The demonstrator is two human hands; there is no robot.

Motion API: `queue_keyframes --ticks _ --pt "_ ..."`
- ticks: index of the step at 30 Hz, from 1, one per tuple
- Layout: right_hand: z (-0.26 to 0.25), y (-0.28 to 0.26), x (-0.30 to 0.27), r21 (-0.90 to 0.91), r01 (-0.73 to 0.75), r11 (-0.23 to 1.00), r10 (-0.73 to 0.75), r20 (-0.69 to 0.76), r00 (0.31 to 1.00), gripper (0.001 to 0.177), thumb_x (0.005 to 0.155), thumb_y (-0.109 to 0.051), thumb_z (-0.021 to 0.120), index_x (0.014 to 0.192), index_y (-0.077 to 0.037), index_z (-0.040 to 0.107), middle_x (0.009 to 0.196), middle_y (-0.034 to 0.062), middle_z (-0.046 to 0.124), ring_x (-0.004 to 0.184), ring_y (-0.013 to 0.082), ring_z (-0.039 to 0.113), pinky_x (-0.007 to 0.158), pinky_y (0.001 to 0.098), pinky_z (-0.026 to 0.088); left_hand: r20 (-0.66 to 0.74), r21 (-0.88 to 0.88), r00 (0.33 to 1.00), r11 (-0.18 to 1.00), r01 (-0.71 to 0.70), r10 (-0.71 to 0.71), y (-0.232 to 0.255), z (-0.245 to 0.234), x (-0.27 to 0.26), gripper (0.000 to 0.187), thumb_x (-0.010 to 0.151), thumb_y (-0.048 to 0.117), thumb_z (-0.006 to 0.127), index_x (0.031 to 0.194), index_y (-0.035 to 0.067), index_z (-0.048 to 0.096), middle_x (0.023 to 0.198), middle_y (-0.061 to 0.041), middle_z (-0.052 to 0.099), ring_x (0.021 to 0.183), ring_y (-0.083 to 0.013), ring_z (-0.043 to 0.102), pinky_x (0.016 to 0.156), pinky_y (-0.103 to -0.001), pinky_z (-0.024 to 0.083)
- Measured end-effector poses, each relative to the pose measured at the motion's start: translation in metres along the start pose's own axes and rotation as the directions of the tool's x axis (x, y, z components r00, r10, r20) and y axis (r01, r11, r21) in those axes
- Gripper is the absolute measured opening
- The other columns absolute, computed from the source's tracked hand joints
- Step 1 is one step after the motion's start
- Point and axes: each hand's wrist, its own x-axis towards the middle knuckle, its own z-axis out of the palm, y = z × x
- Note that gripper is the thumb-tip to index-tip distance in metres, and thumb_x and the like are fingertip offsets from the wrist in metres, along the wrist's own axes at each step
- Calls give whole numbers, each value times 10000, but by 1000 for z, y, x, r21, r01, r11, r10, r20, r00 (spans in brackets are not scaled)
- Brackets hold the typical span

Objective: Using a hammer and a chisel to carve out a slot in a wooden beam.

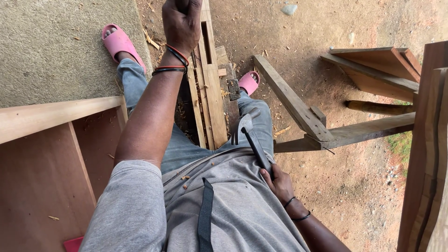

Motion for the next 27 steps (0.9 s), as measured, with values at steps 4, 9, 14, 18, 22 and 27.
queue_keyframes --ticks 4,9,14,18,22,27 --pt "-4 -8 0 14 -8 1000 8 6 1000 509 946 -548 604 977 -40 609 669 213 660 630 397 683 558 477 505 9 -9 1000 1000 -3 3 0 -1 0 453 1133 254 620 776 25 460 644 3 389 613 -108 392 615 -313 364" --pt "-19 -28 3 -2 -58 998 58 54 997 508 944 -544 594 989 -39 621 647 207 648 606 356 667 561 464 493 107 -48 991 995 89 -83 4 -8 -2 482 1163 286 622 799 33 432 663 -13 397 632 -134 394 628 -337 351" --pt "-36 -43 24 86 -107 991 99 84 992 481 963 -498 611 914 -20 621 611 147 612 562 240 578 530 415 456 180 22 983 999 39 -42 14 4 -3 427 1142 427 590 942 50 605 695 -5 534 645 -123 541 610 -325 441" --pt "-57 -56 59 147 -20 989 23 -20 1000 452 1001 -440 625 863 -11 595 591 82 539 570 142 479 499 371 408 117 138 991 989 49 -66 19 32 -9 485 1084 550 571 906 100 613 692 10 613 629 -115 649 567 -318 530" --pt "-122 -127 87 230 161 960 -120 -183 976 375 1032 -377 637 879 -38 588 616 -15 524 595 60 456 474 295 389 61 159 994 984 76 -86 22 27 -11 462 1076 516 562 896 94 618 669 -12 605 610 -150 659 550 -336 522" --pt "-229 -200 106 309 623 719 -470 -444 763 371 1232 -243 533 931 -28 556 752 22 531 557 76 516 494 237 425 -23 160 988 976 -146 152 62 3 2 488 1137 474 515 1133 -1 623 755 -88 645 673 -219 672 593 -371 509"
